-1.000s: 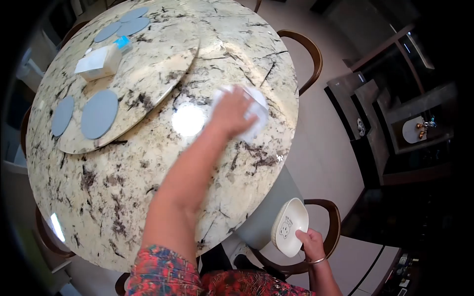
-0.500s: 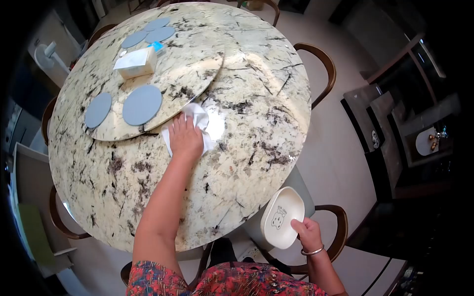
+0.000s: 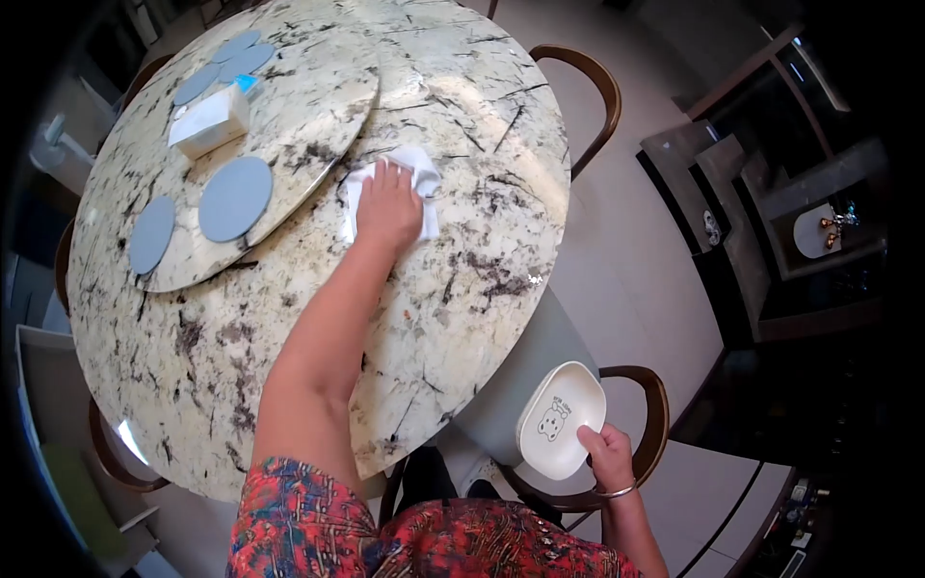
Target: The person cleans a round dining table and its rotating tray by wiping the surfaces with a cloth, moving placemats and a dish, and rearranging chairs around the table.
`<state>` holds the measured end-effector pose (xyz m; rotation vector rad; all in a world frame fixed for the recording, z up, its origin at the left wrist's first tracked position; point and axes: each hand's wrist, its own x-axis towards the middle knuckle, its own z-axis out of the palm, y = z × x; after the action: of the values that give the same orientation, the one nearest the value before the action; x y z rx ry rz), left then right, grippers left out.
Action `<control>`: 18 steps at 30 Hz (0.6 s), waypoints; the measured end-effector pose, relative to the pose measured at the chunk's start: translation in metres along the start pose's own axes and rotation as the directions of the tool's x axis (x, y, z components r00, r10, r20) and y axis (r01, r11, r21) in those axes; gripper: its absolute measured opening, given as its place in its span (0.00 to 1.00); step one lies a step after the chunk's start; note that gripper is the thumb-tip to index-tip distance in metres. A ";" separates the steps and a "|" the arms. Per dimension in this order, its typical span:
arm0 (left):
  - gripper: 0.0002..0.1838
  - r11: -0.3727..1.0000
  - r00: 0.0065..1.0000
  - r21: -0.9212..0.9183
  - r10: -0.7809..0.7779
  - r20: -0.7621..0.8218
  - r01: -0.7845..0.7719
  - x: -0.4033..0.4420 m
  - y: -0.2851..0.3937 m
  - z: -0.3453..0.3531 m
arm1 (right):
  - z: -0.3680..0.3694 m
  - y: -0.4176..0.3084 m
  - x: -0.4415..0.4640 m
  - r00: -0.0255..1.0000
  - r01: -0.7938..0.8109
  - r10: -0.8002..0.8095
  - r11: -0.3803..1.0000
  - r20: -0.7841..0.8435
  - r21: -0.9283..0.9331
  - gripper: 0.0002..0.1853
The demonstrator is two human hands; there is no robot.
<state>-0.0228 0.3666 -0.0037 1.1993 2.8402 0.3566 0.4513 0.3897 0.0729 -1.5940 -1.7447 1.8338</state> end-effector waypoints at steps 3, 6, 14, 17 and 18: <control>0.27 0.997 0.996 0.017 -0.070 -0.059 0.071 -0.042 -0.036 0.000 | 0.000 -0.010 0.002 0.998 0.031 -0.032 0.999 0.048 0.019 0.11; 0.27 0.970 0.968 -0.017 -0.244 -0.057 0.243 -0.070 -0.073 -0.026 | -0.003 -0.011 0.007 0.995 0.071 -0.074 0.997 0.069 0.044 0.11; 0.20 0.924 0.971 -0.299 0.235 -0.045 -0.238 -0.121 -0.033 -0.021 | 0.005 0.012 0.022 0.997 -0.018 0.015 0.999 0.071 0.040 0.13; 0.18 0.785 0.941 -0.530 0.327 -0.084 -0.321 -0.127 -0.015 -0.019 | 0.019 -0.010 0.049 0.997 0.034 -0.025 0.992 0.077 -0.121 0.15; 0.17 0.751 0.940 -0.594 0.341 -0.024 -0.288 -0.136 -0.009 -0.019 | 0.031 -0.020 0.063 0.990 0.123 -0.116 0.988 0.077 -0.097 0.15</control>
<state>0.0636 0.2602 0.0056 1.4703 2.1571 1.0808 0.3915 0.4215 0.0456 -1.4398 -1.9474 1.7939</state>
